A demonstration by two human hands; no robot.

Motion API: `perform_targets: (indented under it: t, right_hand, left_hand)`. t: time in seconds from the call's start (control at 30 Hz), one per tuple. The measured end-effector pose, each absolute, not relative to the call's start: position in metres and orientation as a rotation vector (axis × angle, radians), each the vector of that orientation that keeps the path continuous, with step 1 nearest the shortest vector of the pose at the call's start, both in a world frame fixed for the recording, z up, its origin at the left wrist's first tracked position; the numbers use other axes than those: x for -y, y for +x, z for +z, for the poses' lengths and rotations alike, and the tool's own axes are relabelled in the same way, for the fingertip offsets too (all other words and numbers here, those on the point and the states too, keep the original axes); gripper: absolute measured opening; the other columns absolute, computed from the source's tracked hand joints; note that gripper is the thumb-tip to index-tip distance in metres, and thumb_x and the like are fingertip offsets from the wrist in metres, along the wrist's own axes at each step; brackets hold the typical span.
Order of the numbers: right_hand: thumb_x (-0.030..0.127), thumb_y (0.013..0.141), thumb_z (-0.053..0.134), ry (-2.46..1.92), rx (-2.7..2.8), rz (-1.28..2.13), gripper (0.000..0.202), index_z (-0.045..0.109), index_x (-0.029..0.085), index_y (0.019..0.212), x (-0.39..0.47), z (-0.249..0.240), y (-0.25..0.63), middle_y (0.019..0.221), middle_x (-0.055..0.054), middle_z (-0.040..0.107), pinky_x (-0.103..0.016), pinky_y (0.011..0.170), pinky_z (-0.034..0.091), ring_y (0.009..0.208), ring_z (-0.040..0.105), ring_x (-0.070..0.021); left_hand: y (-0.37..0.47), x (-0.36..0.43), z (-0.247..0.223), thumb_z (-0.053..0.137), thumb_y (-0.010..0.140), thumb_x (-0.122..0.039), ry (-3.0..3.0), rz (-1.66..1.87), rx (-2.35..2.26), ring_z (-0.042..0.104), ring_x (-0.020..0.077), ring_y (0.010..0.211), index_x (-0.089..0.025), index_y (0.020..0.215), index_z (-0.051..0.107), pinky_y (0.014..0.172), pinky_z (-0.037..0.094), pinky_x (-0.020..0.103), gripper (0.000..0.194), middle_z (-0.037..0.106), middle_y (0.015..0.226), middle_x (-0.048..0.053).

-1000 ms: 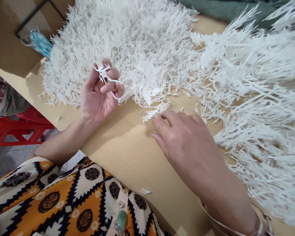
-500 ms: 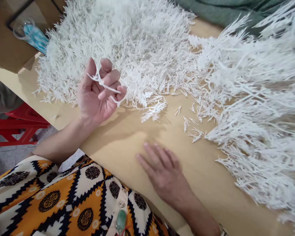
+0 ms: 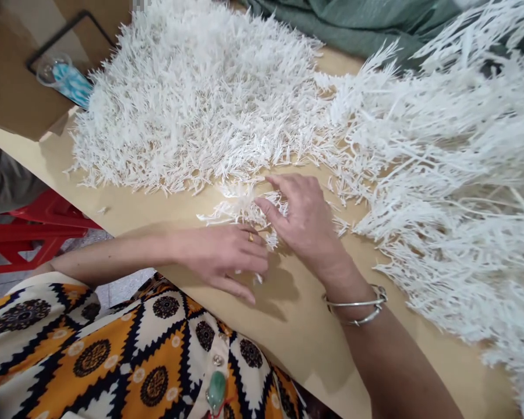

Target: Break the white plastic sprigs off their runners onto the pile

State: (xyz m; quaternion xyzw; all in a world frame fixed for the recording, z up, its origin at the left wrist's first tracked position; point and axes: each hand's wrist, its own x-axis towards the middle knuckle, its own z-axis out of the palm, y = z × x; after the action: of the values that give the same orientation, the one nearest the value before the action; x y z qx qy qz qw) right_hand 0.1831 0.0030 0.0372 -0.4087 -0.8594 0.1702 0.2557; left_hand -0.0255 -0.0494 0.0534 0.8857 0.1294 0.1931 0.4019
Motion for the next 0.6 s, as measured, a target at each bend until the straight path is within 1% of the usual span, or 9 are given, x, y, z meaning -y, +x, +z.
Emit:
perform_targets:
  t: [0.1, 0.2, 0.3, 0.33, 0.4, 0.43, 0.5, 0.57, 0.6]
  right_hand:
    - [0.042, 0.098, 0.066, -1.133, 2.356, 0.514, 0.029, 0.072, 0.024, 0.119, -0.002, 0.034, 0.18, 0.117, -0.01, 0.071, -0.054, 0.106, 0.046, 0.116, 0.064, -0.0321]
    - [0.031, 0.097, 0.063, -1.172, 2.276, 0.571, 0.01, 0.071, 0.025, 0.098, -0.002, 0.031, 0.183, 0.108, -0.007, 0.072, -0.054, 0.104, 0.047, 0.11, 0.066, -0.0296]
    - [0.031, 0.096, 0.062, -1.286, 2.006, 0.713, 0.006, 0.064, 0.025, 0.097, -0.005, 0.026, 0.191, 0.093, -0.004, 0.071, -0.044, 0.084, 0.054, 0.088, 0.067, -0.0229]
    - [0.032, 0.095, 0.063, -1.317, 1.901, 0.763, 0.008, 0.062, 0.025, 0.099, -0.006, 0.025, 0.194, 0.088, -0.003, 0.069, -0.04, 0.076, 0.054, 0.08, 0.065, -0.0206]
    - [0.034, 0.093, 0.065, -1.338, 1.738, 0.835, 0.012, 0.059, 0.025, 0.099, -0.009, 0.024, 0.199, 0.082, 0.0, 0.064, -0.036, 0.066, 0.051, 0.07, 0.06, -0.0176]
    - [0.035, 0.093, 0.066, -1.337, 1.685, 0.853, 0.013, 0.057, 0.026, 0.098, -0.01, 0.025, 0.2, 0.081, 0.001, 0.062, -0.036, 0.066, 0.05, 0.069, 0.06, -0.0173]
    - [0.035, 0.091, 0.068, -1.318, 1.604, 0.864, 0.015, 0.056, 0.026, 0.096, -0.012, 0.027, 0.2, 0.08, 0.001, 0.06, -0.036, 0.068, 0.05, 0.071, 0.061, -0.0175]
    - [0.035, 0.091, 0.068, -1.271, 1.545, 0.859, 0.016, 0.056, 0.026, 0.095, -0.012, 0.029, 0.199, 0.078, 0.001, 0.058, -0.036, 0.068, 0.05, 0.071, 0.06, -0.0174]
    - [0.035, 0.091, 0.069, -1.252, 1.52, 0.846, 0.017, 0.055, 0.026, 0.095, -0.012, 0.029, 0.198, 0.078, 0.002, 0.057, -0.036, 0.068, 0.05, 0.07, 0.06, -0.0171]
  left_hand:
    - [-0.02, 0.062, 0.053, 0.072, 0.095, -0.036, 2.724, 0.375, -0.327, 0.071, 0.0298, 0.115, -0.018, 0.115, 0.075, 0.109, 0.053, 0.05, 0.027, 0.077, 0.12, 0.014]
    - [-0.028, 0.072, 0.067, 0.069, 0.093, -0.021, 2.895, 0.29, -0.418, 0.063, 0.0294, 0.138, -0.019, 0.125, 0.074, 0.123, 0.046, 0.048, 0.032, 0.069, 0.143, 0.013]
    - [-0.045, 0.076, 0.093, 0.055, 0.093, -0.004, 2.873, 0.172, -0.622, 0.044, 0.0237, 0.159, -0.027, 0.14, 0.067, 0.135, 0.035, 0.045, 0.054, 0.055, 0.163, 0.005]
    - [-0.053, 0.075, 0.102, 0.053, 0.093, -0.003, 2.801, 0.117, -0.723, 0.038, 0.0235, 0.163, -0.028, 0.146, 0.062, 0.137, 0.03, 0.047, 0.06, 0.05, 0.167, 0.005]
    - [-0.069, 0.066, 0.117, 0.049, 0.09, 0.001, 2.61, 0.164, -0.905, 0.031, 0.0252, 0.166, -0.031, 0.148, 0.058, 0.138, 0.025, 0.054, 0.067, 0.048, 0.168, 0.003]
    - [-0.077, 0.059, 0.123, 0.046, 0.09, 0.002, 2.522, 0.23, -0.977, 0.033, 0.0266, 0.165, -0.03, 0.145, 0.06, 0.137, 0.026, 0.056, 0.066, 0.051, 0.164, 0.003]
    - [-0.088, 0.039, 0.132, 0.047, 0.094, -0.003, 2.371, 0.408, -1.081, 0.043, 0.0302, 0.159, -0.025, 0.132, 0.069, 0.134, 0.029, 0.059, 0.049, 0.06, 0.152, 0.007]
    - [-0.092, 0.016, 0.136, 0.064, 0.094, -0.018, 2.264, 0.496, -1.035, 0.058, 0.0315, 0.144, -0.023, 0.121, 0.074, 0.127, 0.04, 0.052, 0.03, 0.065, 0.14, 0.008]
    - [-0.09, 0.005, 0.136, 0.073, 0.09, -0.026, 2.219, 0.491, -0.96, 0.063, 0.0304, 0.135, -0.023, 0.119, 0.074, 0.121, 0.046, 0.048, 0.029, 0.067, 0.135, 0.009]
